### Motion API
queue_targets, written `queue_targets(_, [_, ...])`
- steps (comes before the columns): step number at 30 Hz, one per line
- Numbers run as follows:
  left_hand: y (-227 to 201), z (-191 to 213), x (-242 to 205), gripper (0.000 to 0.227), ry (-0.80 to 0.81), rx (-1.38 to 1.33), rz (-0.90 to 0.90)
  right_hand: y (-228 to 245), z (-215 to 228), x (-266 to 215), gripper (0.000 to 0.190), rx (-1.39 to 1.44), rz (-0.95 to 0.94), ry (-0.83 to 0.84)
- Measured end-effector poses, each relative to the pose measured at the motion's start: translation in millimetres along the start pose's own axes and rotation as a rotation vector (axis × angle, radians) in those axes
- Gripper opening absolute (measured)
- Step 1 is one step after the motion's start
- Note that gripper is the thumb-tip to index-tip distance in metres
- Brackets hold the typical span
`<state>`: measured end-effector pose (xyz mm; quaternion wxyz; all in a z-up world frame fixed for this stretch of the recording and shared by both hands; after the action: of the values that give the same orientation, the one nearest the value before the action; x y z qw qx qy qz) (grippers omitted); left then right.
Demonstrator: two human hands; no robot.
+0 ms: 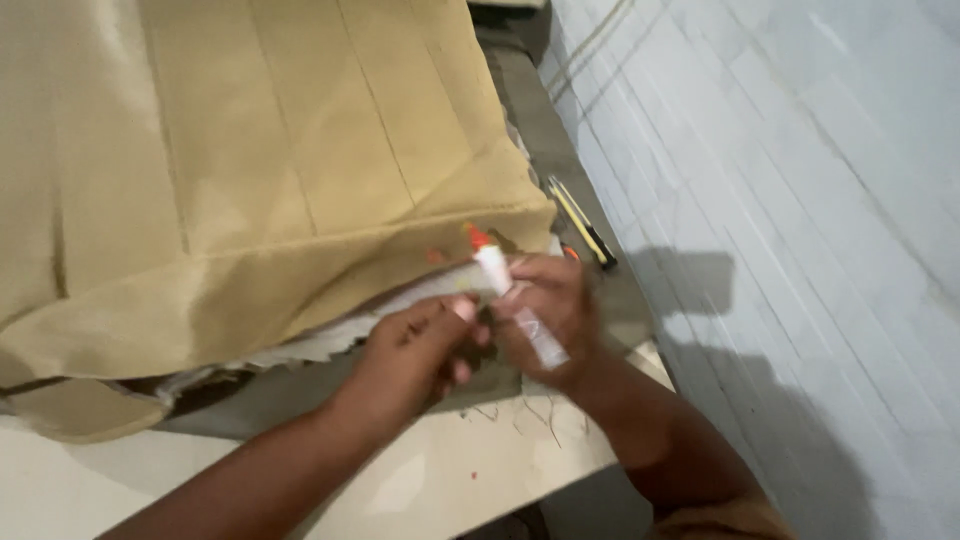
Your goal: Applying adhesive and assembling leather upholstery components
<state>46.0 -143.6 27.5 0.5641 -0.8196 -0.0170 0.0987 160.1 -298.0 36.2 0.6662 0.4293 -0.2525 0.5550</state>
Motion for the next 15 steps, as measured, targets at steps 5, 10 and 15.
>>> queue_targets(5, [19.8,2.4,5.4,0.021,-0.081,-0.44,-0.038,25.3,-14.6,-12.4,0.014,-0.008,0.173,0.279])
queue_targets(10, [2.3,14.5,7.4,0.029,-0.105,0.109,-0.325,0.5,12.4,23.3,0.009,-0.249,0.023,0.215])
queue_targets(15, [2.7,10.3,0.9,0.025,0.036,0.346,-0.502,-47.8,53.4,37.4,0.026,-0.507,-0.805,0.502])
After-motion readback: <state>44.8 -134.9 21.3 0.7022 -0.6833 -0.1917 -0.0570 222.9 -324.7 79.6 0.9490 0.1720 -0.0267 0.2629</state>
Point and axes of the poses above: each hand's wrist, its own x-axis towards the middle knuckle, its own z-axis out of the back of the hand, y = z × x, the point moved 1 cm from there along x, towards the middle knuckle, and after that the axes turned 5 degrees about -z, right-handed, at the moved point
